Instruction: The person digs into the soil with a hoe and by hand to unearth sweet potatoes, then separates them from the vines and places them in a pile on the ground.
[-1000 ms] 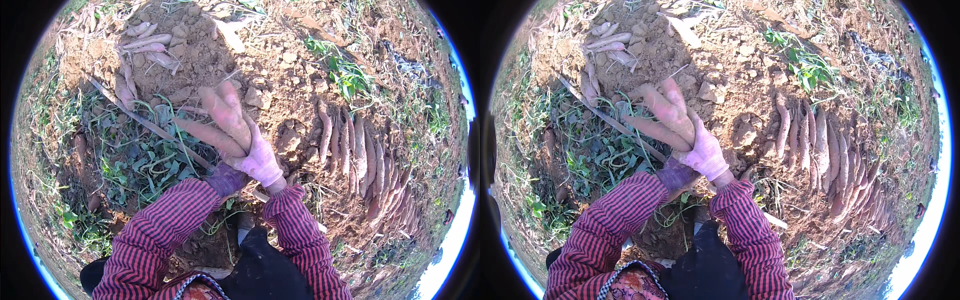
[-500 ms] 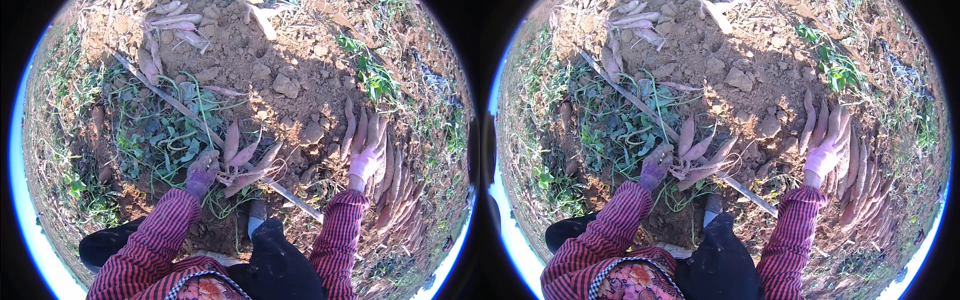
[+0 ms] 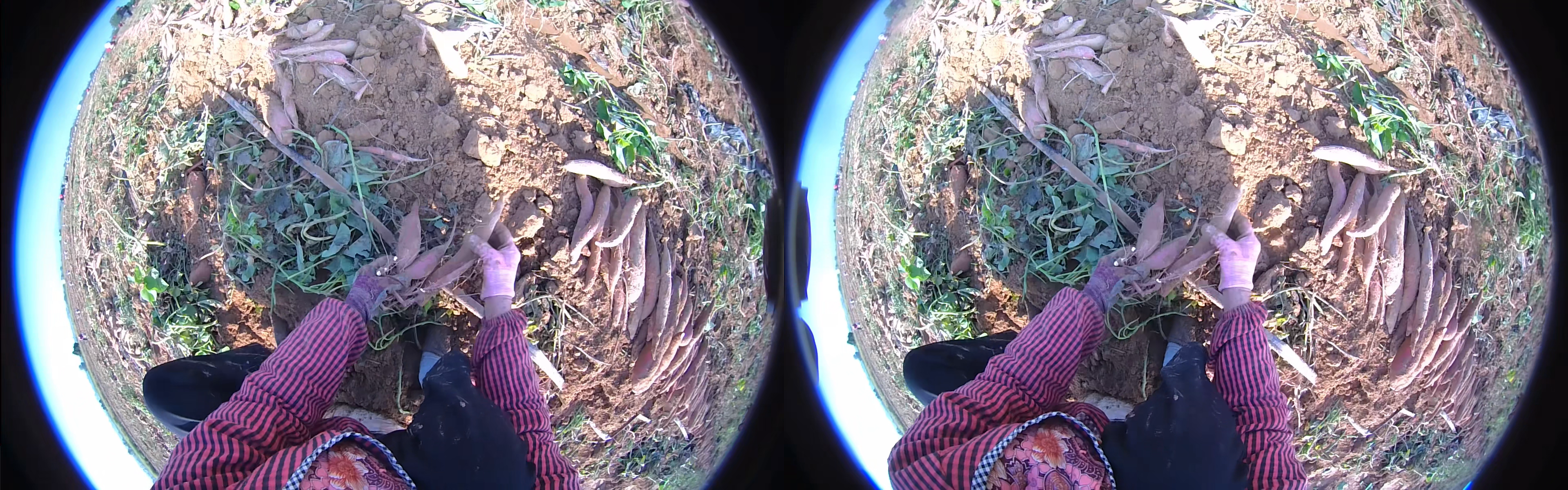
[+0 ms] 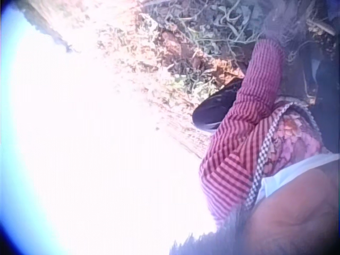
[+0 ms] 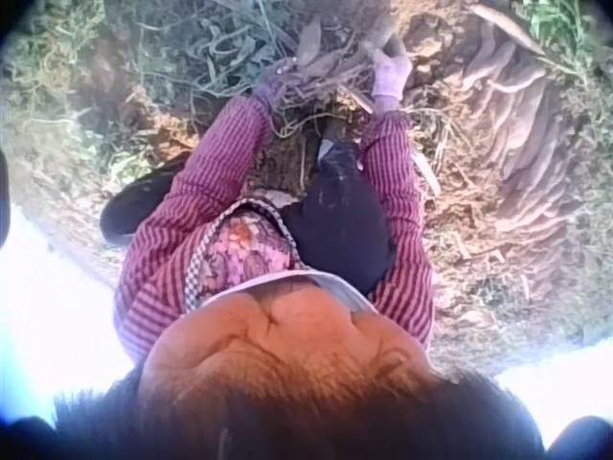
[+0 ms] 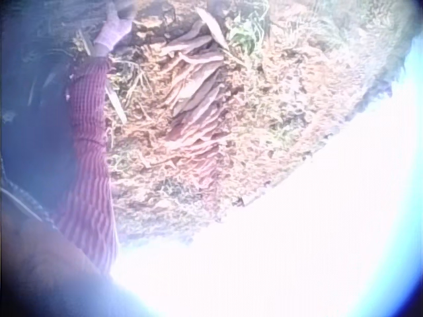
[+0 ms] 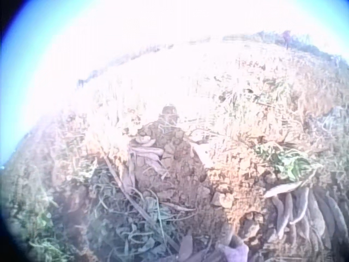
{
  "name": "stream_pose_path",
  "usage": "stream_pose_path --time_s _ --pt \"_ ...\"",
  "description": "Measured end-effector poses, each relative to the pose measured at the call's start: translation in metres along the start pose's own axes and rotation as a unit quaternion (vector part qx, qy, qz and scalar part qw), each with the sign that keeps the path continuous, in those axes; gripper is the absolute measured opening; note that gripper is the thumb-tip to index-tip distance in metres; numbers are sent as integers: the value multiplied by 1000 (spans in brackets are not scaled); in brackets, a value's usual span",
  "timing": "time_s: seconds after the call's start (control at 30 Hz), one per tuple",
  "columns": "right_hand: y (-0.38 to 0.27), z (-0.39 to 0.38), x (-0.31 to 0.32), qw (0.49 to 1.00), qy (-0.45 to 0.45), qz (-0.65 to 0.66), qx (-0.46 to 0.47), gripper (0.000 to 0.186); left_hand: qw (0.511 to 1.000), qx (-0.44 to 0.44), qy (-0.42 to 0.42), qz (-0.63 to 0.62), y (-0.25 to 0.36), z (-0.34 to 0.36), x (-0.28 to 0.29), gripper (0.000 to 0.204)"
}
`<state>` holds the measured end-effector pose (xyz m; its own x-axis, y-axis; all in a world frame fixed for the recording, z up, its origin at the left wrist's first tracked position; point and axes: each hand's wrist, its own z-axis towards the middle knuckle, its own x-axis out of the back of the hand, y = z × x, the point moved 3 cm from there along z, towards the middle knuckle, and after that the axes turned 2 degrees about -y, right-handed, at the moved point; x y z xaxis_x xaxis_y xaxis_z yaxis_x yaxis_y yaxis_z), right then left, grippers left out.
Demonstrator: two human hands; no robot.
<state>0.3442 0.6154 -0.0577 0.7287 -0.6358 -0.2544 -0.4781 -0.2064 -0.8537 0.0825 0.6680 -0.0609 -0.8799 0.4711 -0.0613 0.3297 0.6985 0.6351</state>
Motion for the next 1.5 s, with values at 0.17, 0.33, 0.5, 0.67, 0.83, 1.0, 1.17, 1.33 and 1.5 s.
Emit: stream_pose_path --time_s 0.17,0.33,0.5,0.67,0.83,1.0,1.17,1.33,1.5 --pt "-33 22 50 911 93 386 110 39 981 -32 -69 -180 27 -38 -10 46" --pt "-51 21 56 926 114 316 169 49 936 -78 -90 -330 65 -45 -47 47" --pt "-141 8 102 862 129 -237 429 33 941 -98 -113 -304 82 -37 -53 44" --pt "-139 23 95 575 -11 -767 285 34 939 -68 -125 -313 87 -27 -56 39" --pt "-54 -15 -1 951 -254 177 -12 104 922 -21 -235 -307 94 -22 -76 31" --pt "-70 -21 -56 899 -325 286 -61 86 799 -97 -270 529 103 -4 -85 28" --pt "-113 -32 -92 757 -306 -526 238 87 567 -383 -155 712 131 -2 -103 34" --pt "-153 -4 0 978 42 -173 110 84 360 -93 -432 821 175 56 -95 40" --pt "-169 44 117 670 328 -655 124 78 264 -594 34 760 320 178 -133 43"
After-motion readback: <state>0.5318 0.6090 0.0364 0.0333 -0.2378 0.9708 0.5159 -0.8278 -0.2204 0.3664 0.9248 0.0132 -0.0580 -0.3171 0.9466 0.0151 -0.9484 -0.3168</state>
